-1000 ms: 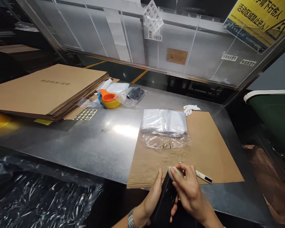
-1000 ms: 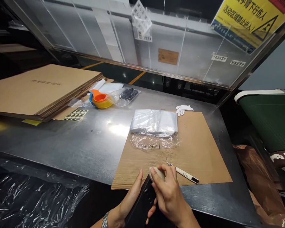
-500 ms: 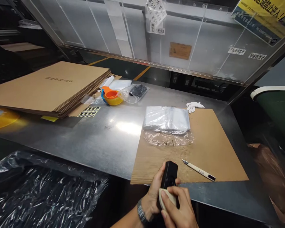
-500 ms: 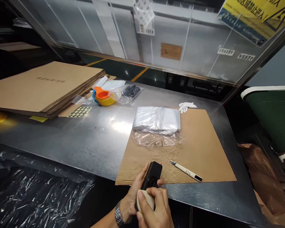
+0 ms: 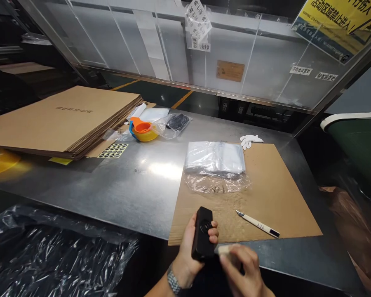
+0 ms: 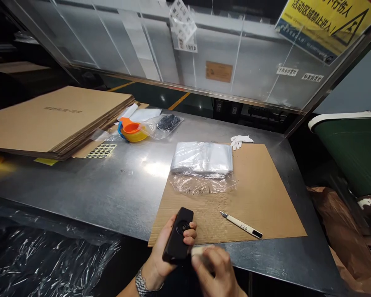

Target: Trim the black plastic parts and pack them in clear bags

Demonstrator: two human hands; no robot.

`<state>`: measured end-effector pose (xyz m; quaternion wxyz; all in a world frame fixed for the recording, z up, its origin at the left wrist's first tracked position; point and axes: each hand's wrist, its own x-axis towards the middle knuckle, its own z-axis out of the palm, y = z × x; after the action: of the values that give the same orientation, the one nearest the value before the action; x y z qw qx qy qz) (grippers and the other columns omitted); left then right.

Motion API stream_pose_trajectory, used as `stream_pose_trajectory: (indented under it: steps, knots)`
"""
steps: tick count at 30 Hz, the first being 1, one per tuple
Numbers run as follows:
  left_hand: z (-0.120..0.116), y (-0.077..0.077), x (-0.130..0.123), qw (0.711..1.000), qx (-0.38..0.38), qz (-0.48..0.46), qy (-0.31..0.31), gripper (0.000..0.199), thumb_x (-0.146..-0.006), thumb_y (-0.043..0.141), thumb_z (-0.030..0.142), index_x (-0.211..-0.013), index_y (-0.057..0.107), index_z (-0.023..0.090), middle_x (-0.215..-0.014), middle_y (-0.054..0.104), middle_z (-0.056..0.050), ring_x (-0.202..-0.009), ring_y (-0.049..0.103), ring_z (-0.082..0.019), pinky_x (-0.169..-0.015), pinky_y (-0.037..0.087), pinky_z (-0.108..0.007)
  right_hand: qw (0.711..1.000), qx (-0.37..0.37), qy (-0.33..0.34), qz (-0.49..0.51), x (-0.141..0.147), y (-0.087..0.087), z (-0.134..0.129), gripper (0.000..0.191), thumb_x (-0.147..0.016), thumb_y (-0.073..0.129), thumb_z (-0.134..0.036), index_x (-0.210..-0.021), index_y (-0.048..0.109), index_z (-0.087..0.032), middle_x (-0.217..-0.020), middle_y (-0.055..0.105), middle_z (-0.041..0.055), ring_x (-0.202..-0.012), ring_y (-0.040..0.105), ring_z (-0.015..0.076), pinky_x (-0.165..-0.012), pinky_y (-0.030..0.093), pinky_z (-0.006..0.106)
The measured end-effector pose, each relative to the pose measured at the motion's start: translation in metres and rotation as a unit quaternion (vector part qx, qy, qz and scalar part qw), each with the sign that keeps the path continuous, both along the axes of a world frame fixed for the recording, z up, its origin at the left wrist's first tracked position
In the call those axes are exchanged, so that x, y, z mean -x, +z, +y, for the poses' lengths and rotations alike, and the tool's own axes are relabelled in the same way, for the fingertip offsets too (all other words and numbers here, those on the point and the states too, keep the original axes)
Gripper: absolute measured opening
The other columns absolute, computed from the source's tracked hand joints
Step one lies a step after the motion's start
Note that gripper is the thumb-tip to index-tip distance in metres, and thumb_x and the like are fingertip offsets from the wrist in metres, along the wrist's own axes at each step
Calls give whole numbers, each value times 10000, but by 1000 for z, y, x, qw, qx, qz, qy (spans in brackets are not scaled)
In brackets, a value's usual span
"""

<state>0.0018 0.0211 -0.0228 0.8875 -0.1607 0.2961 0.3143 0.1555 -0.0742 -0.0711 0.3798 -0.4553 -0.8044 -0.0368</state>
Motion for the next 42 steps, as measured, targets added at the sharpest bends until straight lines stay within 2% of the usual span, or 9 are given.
stream_pose_trajectory:
  steps: [5, 9, 12, 14, 16, 20, 33, 37, 42]
  knots:
    - [-7, 8, 4, 973, -144, 178, 10, 159, -805, 565, 289, -823, 529, 135, -665, 562, -3, -520, 530, -98, -496, 460, -214, 978, 90, -185, -22, -71, -11, 51, 378, -845, 501, -226, -1223, 521, -227, -1042, 533, 109, -970, 494, 251, -797, 463, 449]
    - [-23, 6, 1, 946, -221, 232, -57, 318, -653, 722, 207, -910, 541, 159, -638, 586, 21, -514, 544, -97, -473, 421, -188, 960, 125, -250, -22, -110, -14, 93, 346, -870, 434, -345, -1072, 621, -135, -890, 557, 148, -840, 480, 279, -706, 452, 516]
    - [-29, 4, 1, 935, -245, 243, -77, 364, -650, 697, 205, -972, 529, 174, -728, 629, -9, -598, 609, -143, -509, 433, -212, 957, 134, -256, -18, -101, 1, 96, 337, -862, 453, -370, -1034, 642, -151, -923, 554, 149, -896, 475, 295, -740, 433, 526]
    - [-31, 4, 1, 925, -278, 238, -104, 345, -669, 655, 180, -988, 523, 169, -791, 647, -43, -654, 639, -177, -556, 453, -243, 963, 159, -217, 7, -77, 20, 86, 320, -875, 447, -353, -1096, 610, -188, -988, 545, 122, -940, 493, 260, -778, 450, 452]
    - [-31, 6, 1, 913, -319, 214, -136, 348, -693, 614, 168, -1025, 509, 161, -831, 654, -76, -662, 650, -195, -596, 467, -283, 960, 246, -98, 94, -49, 42, 73, 297, -897, 430, -310, -1146, 568, -227, -1049, 530, 84, -896, 543, 180, -746, 483, 316]
    - [-33, 10, 3, 887, -393, 172, -174, 413, -708, 567, 147, -1107, 463, 166, -756, 642, -57, -568, 624, -173, -564, 450, -291, 896, 350, 76, 262, -13, 71, 59, 178, -877, 490, -287, -981, 619, -221, -930, 555, 47, -846, 567, 149, -736, 475, 264]
    - [-39, 12, 10, 864, -427, 148, -224, 339, -693, 505, 120, -1026, 451, 155, -725, 639, -53, -509, 594, -144, -513, 403, -254, 845, 392, 105, 348, -16, 75, 51, 154, -837, 547, -294, -733, 561, -182, -814, 537, 39, -741, 526, 134, -607, 452, 228]
    - [-38, 13, 9, 869, -417, 150, -222, 385, -704, 516, 117, -1081, 448, 163, -727, 637, -44, -511, 595, -140, -510, 410, -249, 853, 379, 89, 347, -13, 71, 49, 112, -843, 546, -285, -884, 599, -196, -878, 547, 45, -725, 539, 121, -605, 458, 223]
    - [-38, 10, 7, 908, -351, 105, -204, 371, -764, 588, 329, -1078, 502, 150, -728, 645, -69, -514, 607, -163, -497, 431, -257, 885, 357, 44, 297, -19, 57, 51, 262, -877, 471, -388, -730, 524, -178, -817, 581, 42, -670, 572, 122, -574, 481, 224]
